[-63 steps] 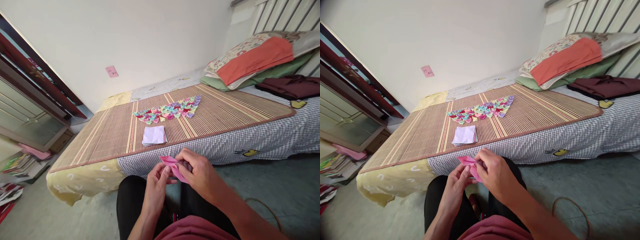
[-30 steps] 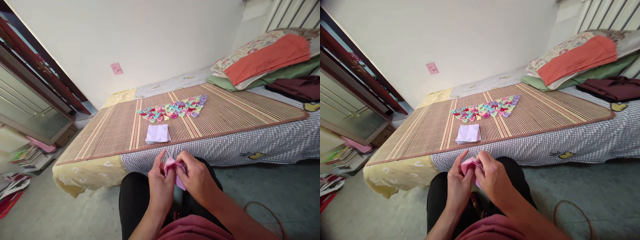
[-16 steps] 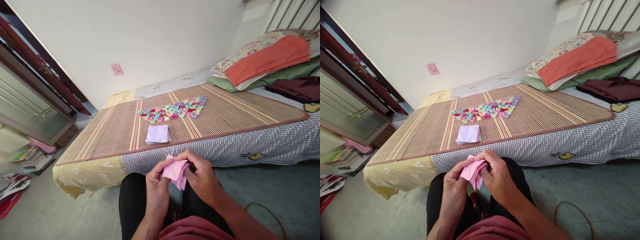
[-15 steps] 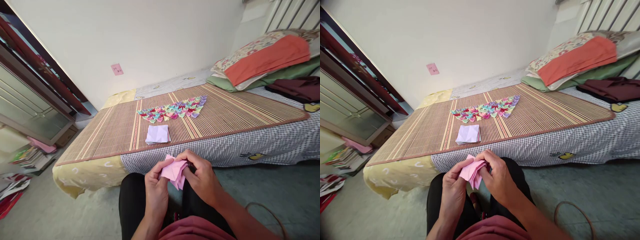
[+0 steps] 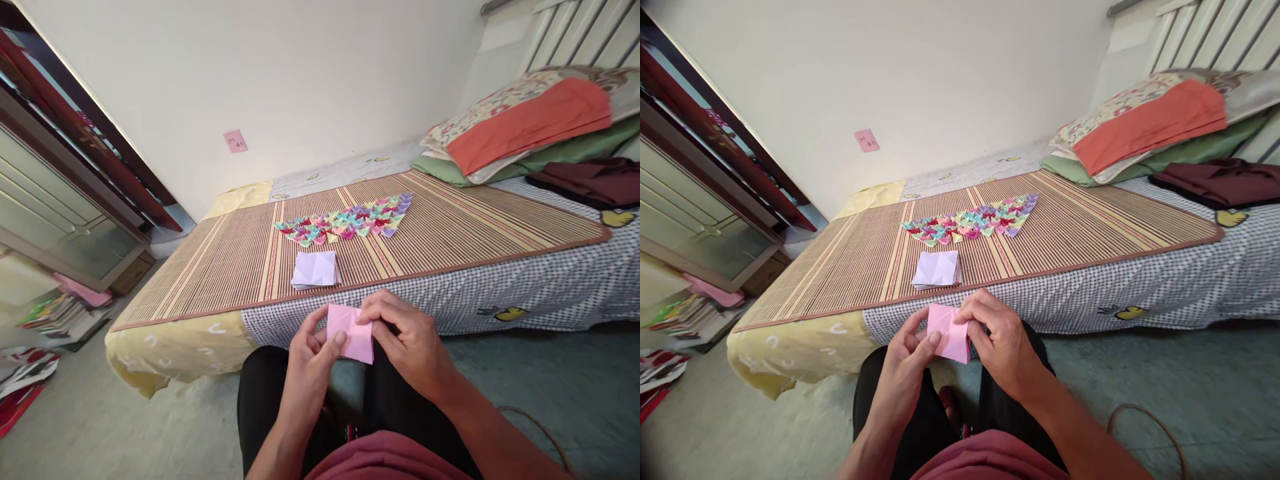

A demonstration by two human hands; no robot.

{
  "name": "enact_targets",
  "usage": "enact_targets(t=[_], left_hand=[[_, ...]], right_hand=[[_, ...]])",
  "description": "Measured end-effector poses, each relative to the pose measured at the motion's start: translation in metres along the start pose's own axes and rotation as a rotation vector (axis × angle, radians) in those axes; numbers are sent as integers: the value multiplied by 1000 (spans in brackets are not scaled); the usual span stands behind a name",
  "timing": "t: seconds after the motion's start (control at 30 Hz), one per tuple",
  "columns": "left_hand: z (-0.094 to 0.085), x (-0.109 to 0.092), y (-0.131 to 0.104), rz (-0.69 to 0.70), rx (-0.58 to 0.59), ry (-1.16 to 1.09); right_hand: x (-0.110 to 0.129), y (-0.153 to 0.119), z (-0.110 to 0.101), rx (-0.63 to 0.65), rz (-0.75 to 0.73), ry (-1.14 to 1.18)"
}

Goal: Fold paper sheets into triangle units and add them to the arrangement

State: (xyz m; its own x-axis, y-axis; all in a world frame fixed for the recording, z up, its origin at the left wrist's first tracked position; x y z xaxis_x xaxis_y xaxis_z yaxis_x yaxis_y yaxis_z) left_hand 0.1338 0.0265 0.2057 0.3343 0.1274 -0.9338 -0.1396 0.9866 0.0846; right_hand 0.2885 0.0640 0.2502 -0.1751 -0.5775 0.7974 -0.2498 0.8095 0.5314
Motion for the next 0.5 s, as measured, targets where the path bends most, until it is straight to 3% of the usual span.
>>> enact_targets(t=[0.1, 0.23, 0.3, 0.4, 0.5], left_hand=[[-1, 8, 8, -49, -30, -31], [-11, 8, 10, 45, -122, -5], [-14, 5, 8, 102, -147, 53], [-10, -1, 7, 147, -144, 113], [0, -7, 6, 153, -118, 124]], right_hand=[[3, 0, 6, 73, -7, 27], [-13, 3, 2, 26, 261, 115], [-18, 3, 7, 76, 360, 148], [-16, 5, 13, 119, 375, 142], [-12, 6, 12, 63, 367, 146]])
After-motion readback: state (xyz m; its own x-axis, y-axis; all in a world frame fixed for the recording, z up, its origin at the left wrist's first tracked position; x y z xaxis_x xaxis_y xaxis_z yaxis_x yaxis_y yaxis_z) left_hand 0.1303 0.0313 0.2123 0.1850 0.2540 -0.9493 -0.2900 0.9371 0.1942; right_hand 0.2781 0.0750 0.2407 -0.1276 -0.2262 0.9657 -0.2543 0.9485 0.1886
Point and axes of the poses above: each hand's wrist, its own y-axis towards the middle knuckle, its own z-axis out of the palm, x = y × z, the point moved 7 cm from there along y, towards the middle knuckle, and after that the axes turned 8 degrees about z, right-handed, at the moved point
